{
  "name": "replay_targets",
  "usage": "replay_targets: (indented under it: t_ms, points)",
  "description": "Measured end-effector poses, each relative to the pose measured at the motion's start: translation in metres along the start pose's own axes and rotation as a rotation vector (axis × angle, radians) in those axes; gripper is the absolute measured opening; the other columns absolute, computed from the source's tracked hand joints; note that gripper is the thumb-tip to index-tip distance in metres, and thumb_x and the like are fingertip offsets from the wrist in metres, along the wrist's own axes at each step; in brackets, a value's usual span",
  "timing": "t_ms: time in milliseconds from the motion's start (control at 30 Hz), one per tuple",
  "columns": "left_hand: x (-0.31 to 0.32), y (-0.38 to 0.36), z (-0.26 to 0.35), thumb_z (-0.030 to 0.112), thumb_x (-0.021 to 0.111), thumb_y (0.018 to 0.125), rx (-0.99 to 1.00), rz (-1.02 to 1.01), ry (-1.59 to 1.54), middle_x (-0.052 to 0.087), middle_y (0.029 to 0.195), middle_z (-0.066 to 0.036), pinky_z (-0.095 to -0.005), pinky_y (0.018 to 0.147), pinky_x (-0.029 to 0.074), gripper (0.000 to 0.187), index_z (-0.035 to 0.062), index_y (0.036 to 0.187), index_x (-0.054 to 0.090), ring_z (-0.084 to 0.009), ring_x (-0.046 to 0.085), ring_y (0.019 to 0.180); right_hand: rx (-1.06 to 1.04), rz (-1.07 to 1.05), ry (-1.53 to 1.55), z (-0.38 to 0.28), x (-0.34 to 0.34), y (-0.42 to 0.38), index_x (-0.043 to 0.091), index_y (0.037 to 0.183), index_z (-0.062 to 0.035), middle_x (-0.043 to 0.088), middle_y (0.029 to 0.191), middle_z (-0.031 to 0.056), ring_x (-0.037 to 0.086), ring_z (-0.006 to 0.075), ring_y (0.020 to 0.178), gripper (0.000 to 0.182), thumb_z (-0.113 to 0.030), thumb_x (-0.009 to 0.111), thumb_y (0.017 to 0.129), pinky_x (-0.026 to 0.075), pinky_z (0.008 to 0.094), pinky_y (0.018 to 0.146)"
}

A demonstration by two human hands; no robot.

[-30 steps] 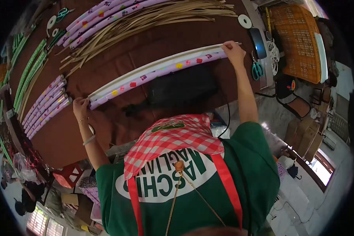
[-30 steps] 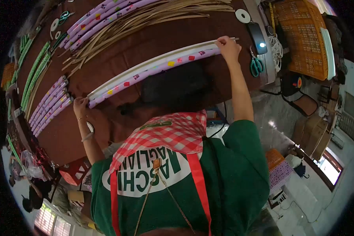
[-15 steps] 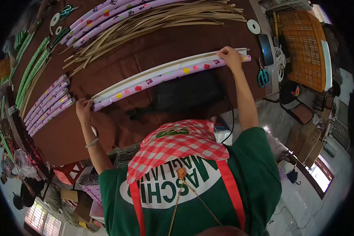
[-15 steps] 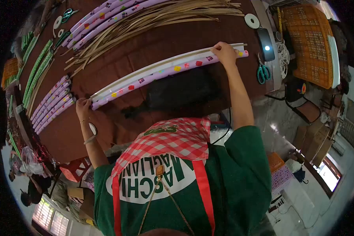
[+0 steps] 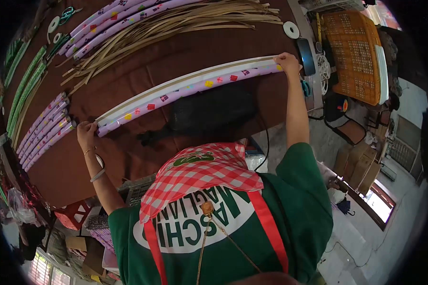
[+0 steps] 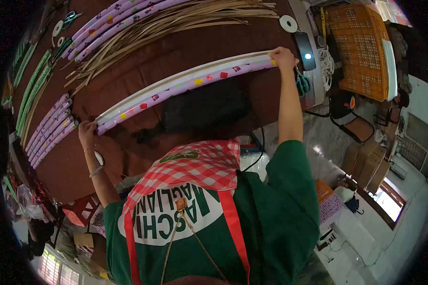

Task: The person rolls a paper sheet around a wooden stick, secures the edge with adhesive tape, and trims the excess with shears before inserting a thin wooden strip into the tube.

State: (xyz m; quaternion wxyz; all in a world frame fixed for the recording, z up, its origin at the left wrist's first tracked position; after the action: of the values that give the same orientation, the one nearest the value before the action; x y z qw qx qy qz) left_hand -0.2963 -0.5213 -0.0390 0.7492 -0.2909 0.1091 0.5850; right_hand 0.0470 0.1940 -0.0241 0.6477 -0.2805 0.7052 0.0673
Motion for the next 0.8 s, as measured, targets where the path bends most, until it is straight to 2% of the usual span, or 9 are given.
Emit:
replay_targets:
  t_ms: [67, 133, 233, 300, 367, 433, 500, 667, 800]
  points:
    - [0.001, -0.003, 0.005, 0.007, 0.069, 0.074, -0.012, 0.0, -0.011, 0.061, 0.079, -0.007, -0.0219, 0.065, 0.046, 0.03, -0.0023, 0.093, 0.048, -0.0106, 0.057, 0.071, 0.106, -0.032, -0.002, 0.019, -0.002, 0.011, 0.068, 0.078, -0.0209, 0.066, 0.085, -0.0007, 0.06, 0.0202, 0.085, 0.023, -0.04, 0.07, 0.066, 0.029, 0.0412, 0.081]
    - [0.001, -0.004, 0.008, 0.008, 0.07, 0.074, -0.022, 0.001, -0.017, 0.061, 0.079, -0.008, -0.0221, 0.065, 0.046, 0.03, -0.0025, 0.093, 0.049, -0.0106, 0.057, 0.071, 0.101, -0.115, 0.083, 0.05, 0.011, 0.033, 0.068, 0.08, -0.0203, 0.066, 0.088, -0.0003, 0.06, 0.0213, 0.087, 0.024, -0.041, 0.069, 0.067, 0.029, 0.0434, 0.084]
    - [0.0, 0.0, 0.003, 0.011, 0.071, 0.073, -0.034, 0.014, 0.047, 0.062, 0.08, -0.008, -0.0224, 0.065, 0.046, 0.033, -0.0033, 0.094, 0.049, -0.0109, 0.057, 0.072, 0.154, 0.057, 0.003, 0.041, -0.009, 0.02, 0.067, 0.082, -0.0184, 0.066, 0.086, -0.0011, 0.06, 0.0206, 0.086, 0.021, -0.036, 0.065, 0.071, 0.032, 0.0468, 0.085]
    - [-0.001, 0.002, -0.003, 0.014, 0.072, 0.073, -0.016, 0.009, 0.028, 0.062, 0.08, -0.009, -0.0226, 0.065, 0.046, 0.036, -0.004, 0.096, 0.05, -0.0115, 0.058, 0.073, -0.011, 0.208, 0.104, 0.045, -0.001, 0.024, 0.067, 0.082, -0.0176, 0.066, 0.084, -0.0013, 0.061, 0.0205, 0.084, 0.019, -0.034, 0.064, 0.074, 0.036, 0.0448, 0.081]
    - [-0.001, -0.001, 0.0, 0.017, 0.072, 0.073, -0.003, 0.005, 0.051, 0.063, 0.078, -0.008, -0.0221, 0.065, 0.046, 0.039, -0.0046, 0.098, 0.05, -0.0116, 0.058, 0.072, -0.046, 0.202, 0.133, -0.017, -0.017, -0.023, 0.067, 0.082, -0.0162, 0.066, 0.082, -0.0002, 0.062, 0.0193, 0.08, 0.018, -0.033, 0.064, 0.074, 0.04, 0.0392, 0.077]
    - [-0.002, 0.006, -0.01, 0.017, 0.072, 0.073, -0.023, -0.009, 0.066, 0.063, 0.077, -0.008, -0.022, 0.065, 0.046, 0.04, -0.0051, 0.098, 0.05, -0.0112, 0.058, 0.071, -0.267, 0.066, 0.326, -0.072, -0.01, -0.058, 0.066, 0.081, -0.0137, 0.066, 0.08, 0.0015, 0.062, 0.0177, 0.075, 0.018, -0.031, 0.065, 0.074, 0.042, 0.034, 0.072]
    - [-0.002, 0.003, -0.003, 0.017, 0.071, 0.073, -0.022, -0.002, 0.066, 0.063, 0.077, -0.008, -0.022, 0.065, 0.046, 0.04, -0.0051, 0.098, 0.05, -0.0113, 0.058, 0.071, -0.393, 0.014, 0.3, -0.11, 0.009, -0.082, 0.065, 0.08, -0.0109, 0.066, 0.078, 0.0021, 0.062, 0.017, 0.07, 0.02, -0.03, 0.066, 0.074, 0.043, 0.0305, 0.069]
    - [-0.002, 0.004, -0.001, 0.016, 0.071, 0.072, 0.006, -0.015, 0.108, 0.065, 0.077, -0.008, -0.0218, 0.065, 0.046, 0.036, -0.0047, 0.094, 0.052, -0.0111, 0.059, 0.072, -0.435, -0.091, 0.195, -0.161, 0.038, -0.101, 0.065, 0.077, -0.0135, 0.063, 0.081, 0.001, 0.056, 0.0198, 0.084, 0.016, -0.029, 0.065, 0.076, 0.028, 0.04, 0.08]
    - [-0.002, -0.001, 0.004, 0.016, 0.071, 0.072, -0.014, 0.026, 0.094, 0.065, 0.078, -0.008, -0.022, 0.065, 0.046, 0.036, -0.0049, 0.093, 0.052, -0.0111, 0.059, 0.072, -0.462, -0.053, 0.141, -0.165, 0.04, -0.1, 0.065, 0.077, -0.0136, 0.063, 0.08, 0.0009, 0.057, 0.0199, 0.081, 0.016, -0.029, 0.065, 0.076, 0.029, 0.0391, 0.078]
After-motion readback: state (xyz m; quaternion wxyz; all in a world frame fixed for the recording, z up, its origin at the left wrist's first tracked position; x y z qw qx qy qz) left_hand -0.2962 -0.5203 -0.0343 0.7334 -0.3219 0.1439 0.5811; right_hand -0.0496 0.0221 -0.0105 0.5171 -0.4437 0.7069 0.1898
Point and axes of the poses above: each hand's wrist, its own y-axis towards the middle knuckle, its own x-axis out of the palm, z = x × y, the point moved 6 cm from there along y, towards the middle knuckle
